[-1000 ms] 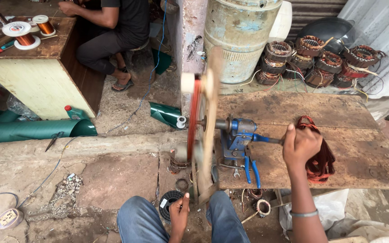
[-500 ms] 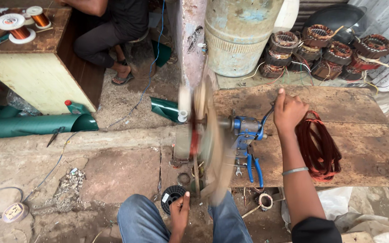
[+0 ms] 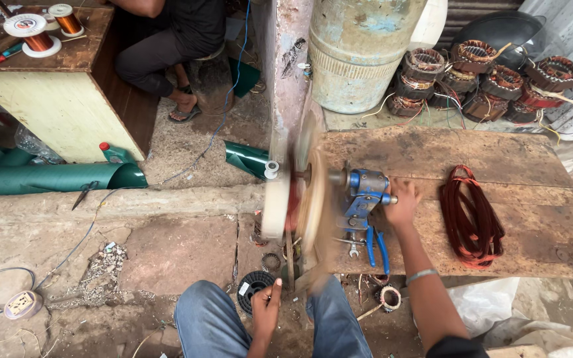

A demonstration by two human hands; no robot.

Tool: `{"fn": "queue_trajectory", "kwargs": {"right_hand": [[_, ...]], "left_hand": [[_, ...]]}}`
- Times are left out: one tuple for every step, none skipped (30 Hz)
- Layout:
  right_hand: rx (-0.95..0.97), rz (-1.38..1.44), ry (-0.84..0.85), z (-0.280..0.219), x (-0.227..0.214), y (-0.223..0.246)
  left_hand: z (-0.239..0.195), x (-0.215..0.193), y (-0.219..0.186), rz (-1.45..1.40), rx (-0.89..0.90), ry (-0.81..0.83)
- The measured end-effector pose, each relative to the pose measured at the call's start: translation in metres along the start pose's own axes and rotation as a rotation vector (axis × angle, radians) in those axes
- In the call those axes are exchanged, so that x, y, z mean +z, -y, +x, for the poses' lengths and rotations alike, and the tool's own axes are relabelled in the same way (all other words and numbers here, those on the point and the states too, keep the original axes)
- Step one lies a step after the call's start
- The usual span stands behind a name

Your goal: The person winds copper wire onto a wooden spool using a manual winding machine, then removes the resulting coil and prepares the next one.

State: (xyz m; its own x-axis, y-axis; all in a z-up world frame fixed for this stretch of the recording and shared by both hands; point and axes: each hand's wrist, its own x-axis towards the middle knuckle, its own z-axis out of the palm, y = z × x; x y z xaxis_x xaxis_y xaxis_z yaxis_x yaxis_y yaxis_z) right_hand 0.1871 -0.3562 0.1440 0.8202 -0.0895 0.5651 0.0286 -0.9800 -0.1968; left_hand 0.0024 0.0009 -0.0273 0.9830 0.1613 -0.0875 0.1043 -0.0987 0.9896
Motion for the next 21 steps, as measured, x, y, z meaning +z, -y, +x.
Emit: {"fn": "queue_trajectory", "kwargs": {"right_hand": [[-0.054, 0.008, -0.050, -0.009, -0.003, 0.002], [-0.053, 0.007, -0.051, -0.021, -0.005, 0.004], [-0.005, -0.057, 0.013, -0.033, -0.007, 0.005], [0.043, -0.121, 0.077, -0.043, -0.007, 0.007], [0.042, -0.121, 0.076, -0.053, -0.008, 0.009], [0.078, -0.059, 0.100, -0.067, -0.009, 0.009], [0.115, 0.001, 0.123, -0.078, -0.012, 0.006], [0.115, 0.000, 0.121, -0.083, -0.022, 0.011], [0.091, -0.034, 0.099, -0.088, -0.035, 0.018], [0.068, -0.068, 0.076, -0.094, -0.047, 0.024], [0.067, -0.070, 0.074, -0.098, -0.057, 0.028], [0.040, -0.085, 0.037, -0.102, -0.067, 0.032], [0.013, -0.099, 0.000, -0.106, -0.076, 0.035], [0.013, -0.101, -0.001, -0.109, -0.085, 0.037], [-0.010, -0.099, -0.047, -0.110, -0.093, 0.038], [-0.034, -0.097, -0.094, -0.110, -0.100, 0.037], [-0.034, -0.096, -0.100, -0.109, -0.106, 0.036], [-0.032, -0.066, -0.141, -0.108, -0.110, 0.034], [-0.031, -0.036, -0.177, -0.108, -0.114, 0.031], [-0.032, -0.036, -0.177, -0.105, -0.113, 0.027], [0.025, -0.003, -0.213, -0.098, -0.110, 0.021]], "left_hand": [[0.000, 0.000, 0.000, -0.001, 0.006, -0.008], [0.001, 0.000, 0.000, -0.002, 0.007, -0.006], [0.001, 0.000, -0.001, 0.007, 0.020, -0.003], [0.001, 0.000, -0.001, 0.017, 0.034, 0.000], [0.001, 0.000, -0.001, 0.016, 0.035, -0.001], [0.001, 0.000, -0.002, 0.000, 0.032, -0.008], [0.001, 0.001, -0.003, -0.017, 0.030, -0.013], [0.002, 0.001, -0.005, -0.018, 0.031, -0.012], [0.002, 0.002, -0.006, -0.018, 0.026, -0.012], [0.001, 0.002, -0.008, -0.018, 0.020, -0.013], [0.001, 0.002, -0.009, -0.020, 0.021, -0.012], [0.001, 0.002, -0.011, -0.018, 0.031, -0.006], [0.000, 0.001, -0.012, -0.016, 0.041, 0.001], [-0.001, 0.001, -0.012, -0.016, 0.042, 0.002], [-0.001, 0.001, -0.013, -0.024, 0.046, 0.005], [0.000, 0.001, -0.013, -0.032, 0.051, 0.008], [0.001, 0.001, -0.014, -0.033, 0.057, 0.007], [0.001, 0.001, -0.015, -0.010, 0.070, 0.001], [-0.001, 0.001, -0.014, 0.011, 0.078, -0.005], [0.000, 0.001, -0.013, 0.010, 0.078, -0.006], [0.000, 0.001, -0.012, -0.013, 0.074, -0.012]]}}
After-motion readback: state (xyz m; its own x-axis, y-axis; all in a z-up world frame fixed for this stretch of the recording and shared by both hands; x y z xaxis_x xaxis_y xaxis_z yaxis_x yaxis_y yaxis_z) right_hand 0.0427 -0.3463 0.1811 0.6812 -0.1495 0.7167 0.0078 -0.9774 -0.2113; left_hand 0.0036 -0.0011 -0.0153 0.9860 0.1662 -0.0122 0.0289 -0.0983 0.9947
